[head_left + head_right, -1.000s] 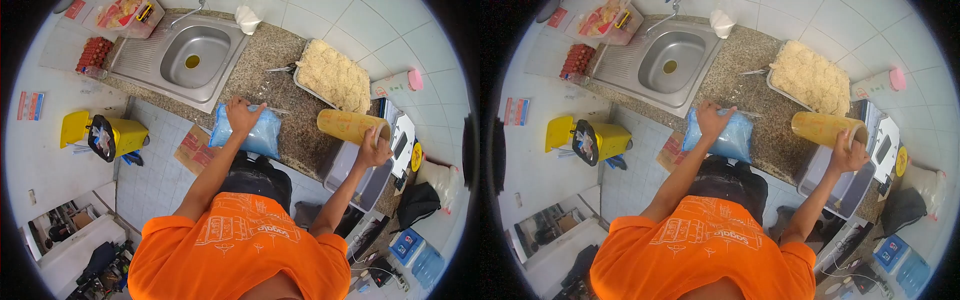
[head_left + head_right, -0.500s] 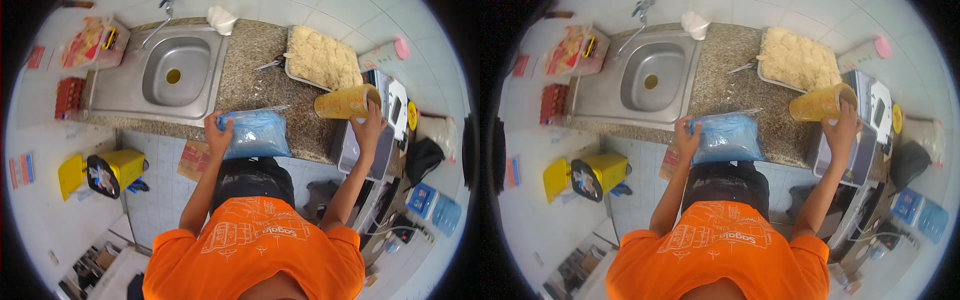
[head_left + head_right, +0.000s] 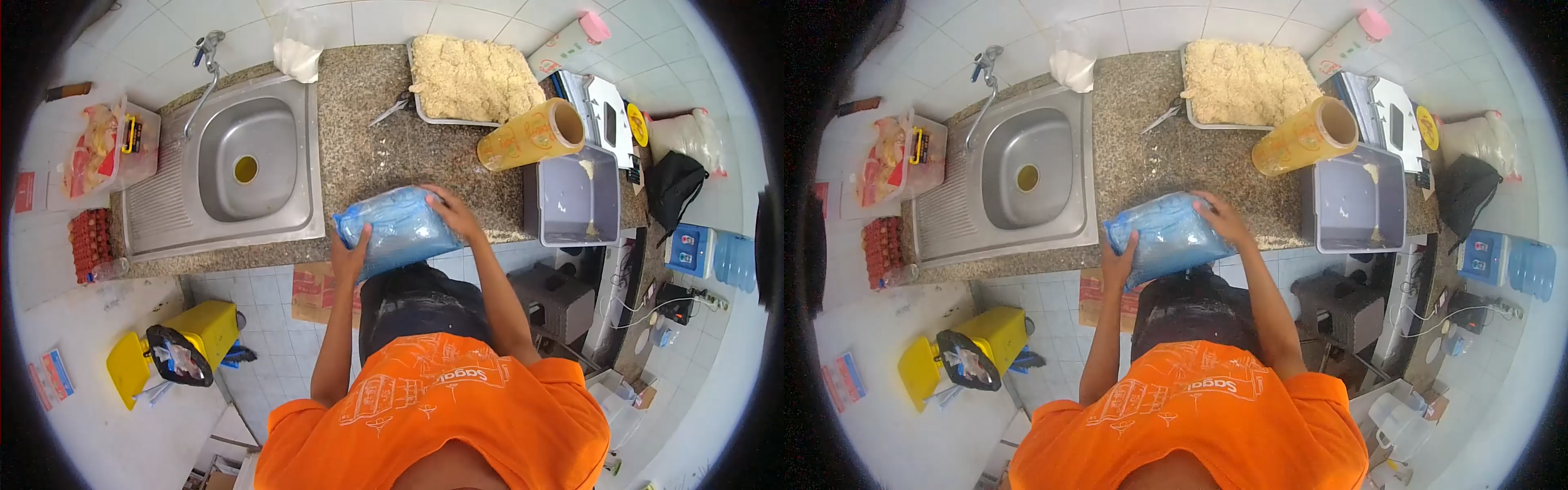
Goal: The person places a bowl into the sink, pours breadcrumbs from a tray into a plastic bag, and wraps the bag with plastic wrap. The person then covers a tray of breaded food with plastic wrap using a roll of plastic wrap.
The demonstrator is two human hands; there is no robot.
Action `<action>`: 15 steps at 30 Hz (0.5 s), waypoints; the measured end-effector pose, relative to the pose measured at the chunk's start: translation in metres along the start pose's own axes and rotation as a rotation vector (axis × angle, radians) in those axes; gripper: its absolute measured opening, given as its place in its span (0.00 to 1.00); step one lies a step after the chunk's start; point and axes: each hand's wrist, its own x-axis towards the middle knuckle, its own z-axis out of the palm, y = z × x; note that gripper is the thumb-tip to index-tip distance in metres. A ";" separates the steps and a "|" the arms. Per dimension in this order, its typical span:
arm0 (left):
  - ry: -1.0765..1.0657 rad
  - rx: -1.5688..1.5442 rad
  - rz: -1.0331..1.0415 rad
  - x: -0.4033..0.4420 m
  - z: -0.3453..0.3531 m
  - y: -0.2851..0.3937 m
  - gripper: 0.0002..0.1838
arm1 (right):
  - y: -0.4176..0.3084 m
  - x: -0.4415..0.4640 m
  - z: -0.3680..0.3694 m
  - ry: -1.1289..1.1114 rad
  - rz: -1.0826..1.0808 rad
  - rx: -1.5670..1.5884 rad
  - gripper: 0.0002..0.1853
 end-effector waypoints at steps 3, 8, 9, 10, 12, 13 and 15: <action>-0.036 -0.006 -0.022 -0.010 0.004 -0.005 0.44 | 0.020 -0.022 0.013 0.152 0.107 0.095 0.40; -0.006 -0.039 -0.004 -0.021 0.001 0.017 0.41 | -0.019 -0.055 -0.002 0.106 0.203 0.161 0.50; -0.087 -0.122 0.004 -0.028 -0.006 0.020 0.42 | -0.037 -0.073 -0.012 0.079 0.123 0.167 0.53; -0.169 -0.204 0.004 -0.037 -0.014 0.025 0.43 | -0.045 -0.089 -0.021 0.052 0.045 0.169 0.56; -0.392 -0.499 -0.011 -0.063 -0.029 0.040 0.47 | -0.032 -0.124 -0.037 0.061 0.066 0.286 0.58; -0.427 -0.478 -0.007 -0.066 -0.028 0.033 0.47 | -0.024 -0.141 -0.045 0.036 0.086 0.393 0.61; -0.612 -0.552 -0.167 -0.066 -0.015 0.020 0.50 | -0.010 -0.171 -0.061 0.006 0.057 0.531 0.64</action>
